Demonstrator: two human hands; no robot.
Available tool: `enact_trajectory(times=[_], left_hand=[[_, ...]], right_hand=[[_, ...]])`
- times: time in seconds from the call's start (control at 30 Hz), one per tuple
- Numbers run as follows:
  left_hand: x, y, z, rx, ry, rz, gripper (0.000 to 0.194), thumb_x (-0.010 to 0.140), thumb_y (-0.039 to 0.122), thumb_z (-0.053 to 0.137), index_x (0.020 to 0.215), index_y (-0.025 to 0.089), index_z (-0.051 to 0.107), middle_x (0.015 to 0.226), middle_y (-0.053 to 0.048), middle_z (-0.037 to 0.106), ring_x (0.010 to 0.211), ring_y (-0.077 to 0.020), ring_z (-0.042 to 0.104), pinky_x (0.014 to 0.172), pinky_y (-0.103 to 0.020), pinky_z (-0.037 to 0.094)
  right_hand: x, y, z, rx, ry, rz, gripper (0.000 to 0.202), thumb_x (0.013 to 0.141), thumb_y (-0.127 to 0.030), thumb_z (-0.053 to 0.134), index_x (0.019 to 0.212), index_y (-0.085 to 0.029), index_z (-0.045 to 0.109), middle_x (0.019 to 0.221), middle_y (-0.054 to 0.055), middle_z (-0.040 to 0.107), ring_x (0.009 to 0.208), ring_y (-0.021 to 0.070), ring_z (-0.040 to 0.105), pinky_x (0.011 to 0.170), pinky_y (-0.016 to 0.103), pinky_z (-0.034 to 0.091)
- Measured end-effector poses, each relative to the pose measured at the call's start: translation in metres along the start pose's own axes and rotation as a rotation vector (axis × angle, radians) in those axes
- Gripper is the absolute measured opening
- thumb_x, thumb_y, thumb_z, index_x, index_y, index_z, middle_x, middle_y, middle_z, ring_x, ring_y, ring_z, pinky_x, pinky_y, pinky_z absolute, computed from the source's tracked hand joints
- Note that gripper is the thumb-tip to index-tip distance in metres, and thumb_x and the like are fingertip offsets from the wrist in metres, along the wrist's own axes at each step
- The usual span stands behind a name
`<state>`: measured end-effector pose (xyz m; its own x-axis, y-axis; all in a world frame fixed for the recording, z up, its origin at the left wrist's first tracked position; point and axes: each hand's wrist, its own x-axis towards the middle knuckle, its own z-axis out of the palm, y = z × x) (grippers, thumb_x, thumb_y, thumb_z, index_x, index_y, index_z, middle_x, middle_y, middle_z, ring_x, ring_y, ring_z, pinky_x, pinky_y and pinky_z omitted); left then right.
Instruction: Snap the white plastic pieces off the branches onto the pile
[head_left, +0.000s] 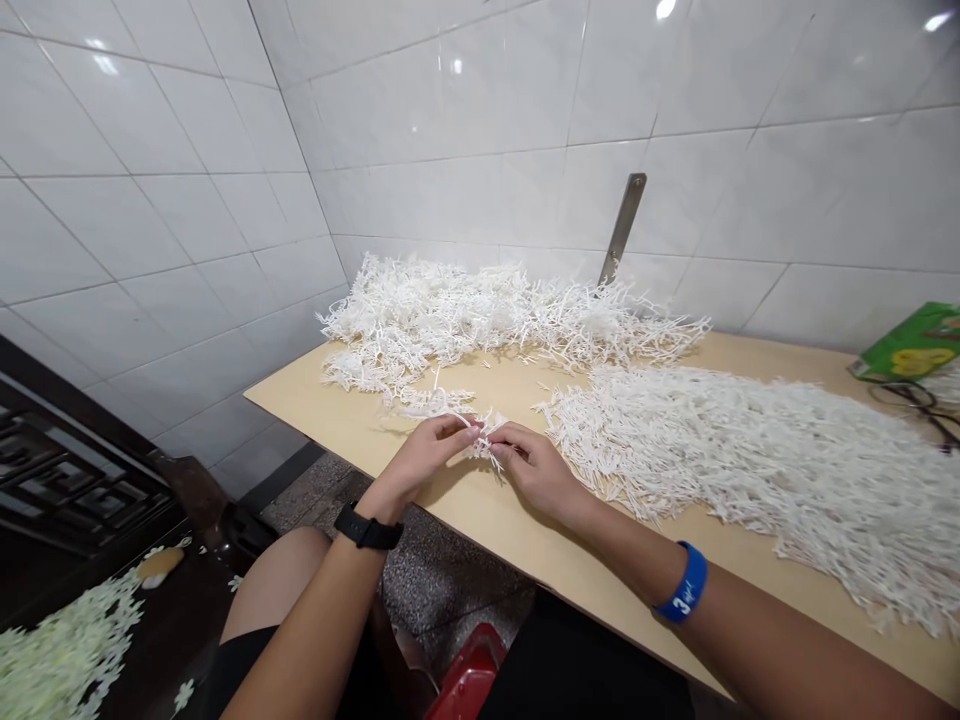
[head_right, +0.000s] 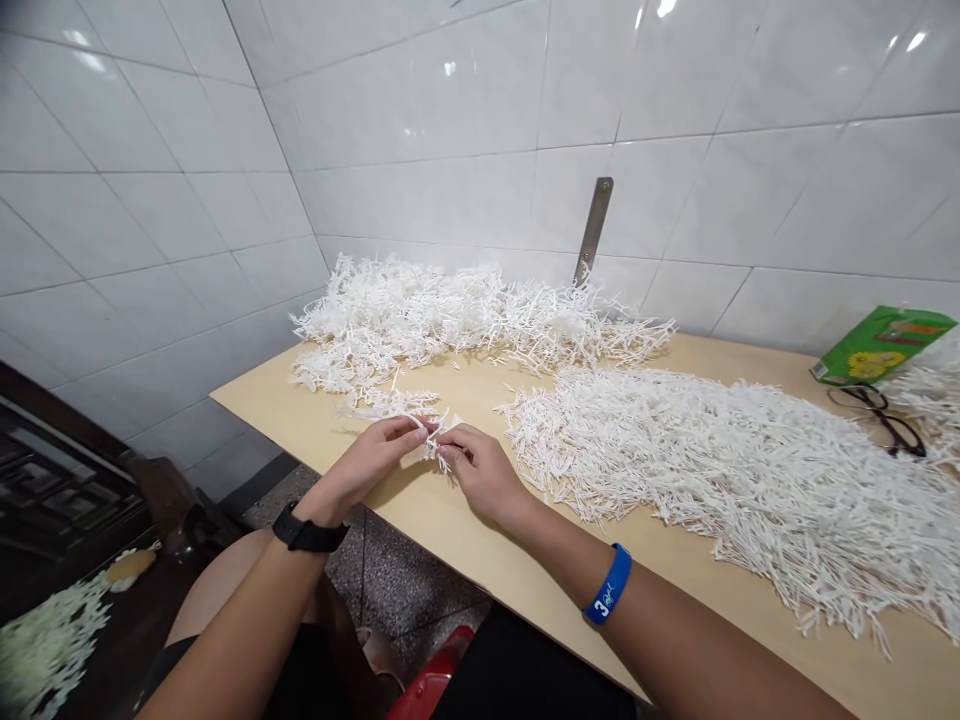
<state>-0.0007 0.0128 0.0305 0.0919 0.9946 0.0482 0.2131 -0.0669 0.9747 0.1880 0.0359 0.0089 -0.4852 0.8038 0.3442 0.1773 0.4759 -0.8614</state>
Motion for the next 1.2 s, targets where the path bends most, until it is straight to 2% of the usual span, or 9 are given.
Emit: enact_trajectory(times=[0.07,0.2,0.4,0.53,0.7,0.8,0.9,1.07,1.2], left_hand=[[0.003,-0.001,0.005,-0.078,0.066,-0.008,0.028,0.079,0.042,0.069,0.085,0.015,0.070,0.094,-0.008,0.070,0.091,-0.0215,0.063,0.089,-0.035,0.047],[0.001,-0.005,0.013,-0.117,0.125,-0.009,0.026,0.079,0.040,0.070,0.086,0.015,0.068,0.085,-0.004,0.067,0.083,-0.0167,0.061,0.081,-0.029,0.047],[-0.005,-0.011,0.011,-0.113,0.232,-0.063,0.033,0.080,0.044,0.067,0.095,0.016,0.069,0.089,-0.004,0.067,0.081,-0.0163,0.062,0.080,-0.029,0.049],[-0.005,-0.011,0.010,-0.119,0.221,-0.042,0.032,0.079,0.042,0.066,0.098,0.017,0.067,0.091,-0.003,0.068,0.082,-0.0180,0.067,0.086,-0.034,0.051],[-0.007,-0.008,0.010,-0.144,0.153,-0.149,0.028,0.077,0.043,0.070,0.081,0.018,0.056,0.075,-0.002,0.071,0.081,-0.0221,0.072,0.089,-0.038,0.051],[-0.009,-0.008,0.009,-0.113,0.092,-0.156,0.030,0.081,0.046,0.066,0.087,0.018,0.060,0.074,-0.003,0.072,0.086,-0.0242,0.073,0.091,-0.040,0.050],[-0.007,-0.011,0.008,-0.107,0.095,-0.133,0.031,0.082,0.045,0.065,0.095,0.017,0.062,0.073,-0.002,0.072,0.083,-0.0233,0.072,0.090,-0.039,0.051],[-0.005,-0.018,0.007,-0.151,0.096,-0.064,0.028,0.081,0.043,0.068,0.091,0.017,0.065,0.086,-0.003,0.071,0.085,-0.0205,0.071,0.088,-0.035,0.051],[-0.008,-0.016,0.005,-0.014,0.114,-0.074,0.029,0.084,0.047,0.062,0.088,0.019,0.069,0.097,-0.005,0.071,0.098,-0.0227,0.066,0.091,-0.035,0.048]], right_hand=[[-0.001,-0.002,0.001,0.034,0.011,0.014,0.021,0.092,-0.027,0.050,0.091,-0.018,0.069,0.092,0.006,0.068,0.087,0.0193,0.062,0.080,0.031,0.046],[-0.002,-0.002,0.002,0.110,0.050,0.086,0.023,0.092,-0.033,0.051,0.092,-0.018,0.069,0.090,0.005,0.069,0.083,0.0192,0.061,0.076,0.030,0.046],[0.002,0.004,0.003,0.307,0.086,0.225,0.029,0.086,-0.042,0.057,0.093,-0.016,0.068,0.063,-0.001,0.057,0.058,0.0140,0.051,0.058,0.028,0.042],[0.005,0.004,0.001,0.376,0.111,0.241,0.031,0.081,-0.044,0.062,0.091,-0.016,0.068,0.062,-0.001,0.056,0.056,0.0133,0.052,0.057,0.028,0.043],[0.005,0.001,-0.002,0.356,0.106,0.231,0.029,0.081,-0.043,0.061,0.090,-0.016,0.068,0.061,-0.002,0.056,0.058,0.0134,0.052,0.059,0.028,0.043],[0.005,-0.001,-0.002,0.323,0.107,0.232,0.027,0.082,-0.042,0.059,0.089,-0.017,0.068,0.063,-0.001,0.058,0.058,0.0138,0.052,0.058,0.029,0.043],[0.005,-0.002,-0.001,0.272,0.102,0.253,0.025,0.082,-0.040,0.058,0.087,-0.017,0.068,0.068,0.001,0.062,0.062,0.0147,0.055,0.061,0.029,0.044],[0.006,-0.001,0.000,0.169,0.116,0.266,0.020,0.082,-0.034,0.057,0.086,-0.018,0.069,0.080,0.003,0.069,0.074,0.0169,0.060,0.071,0.030,0.046],[0.006,-0.001,0.000,0.145,0.124,0.285,0.017,0.080,-0.030,0.057,0.084,-0.018,0.069,0.085,0.004,0.071,0.079,0.0182,0.063,0.074,0.031,0.047]])
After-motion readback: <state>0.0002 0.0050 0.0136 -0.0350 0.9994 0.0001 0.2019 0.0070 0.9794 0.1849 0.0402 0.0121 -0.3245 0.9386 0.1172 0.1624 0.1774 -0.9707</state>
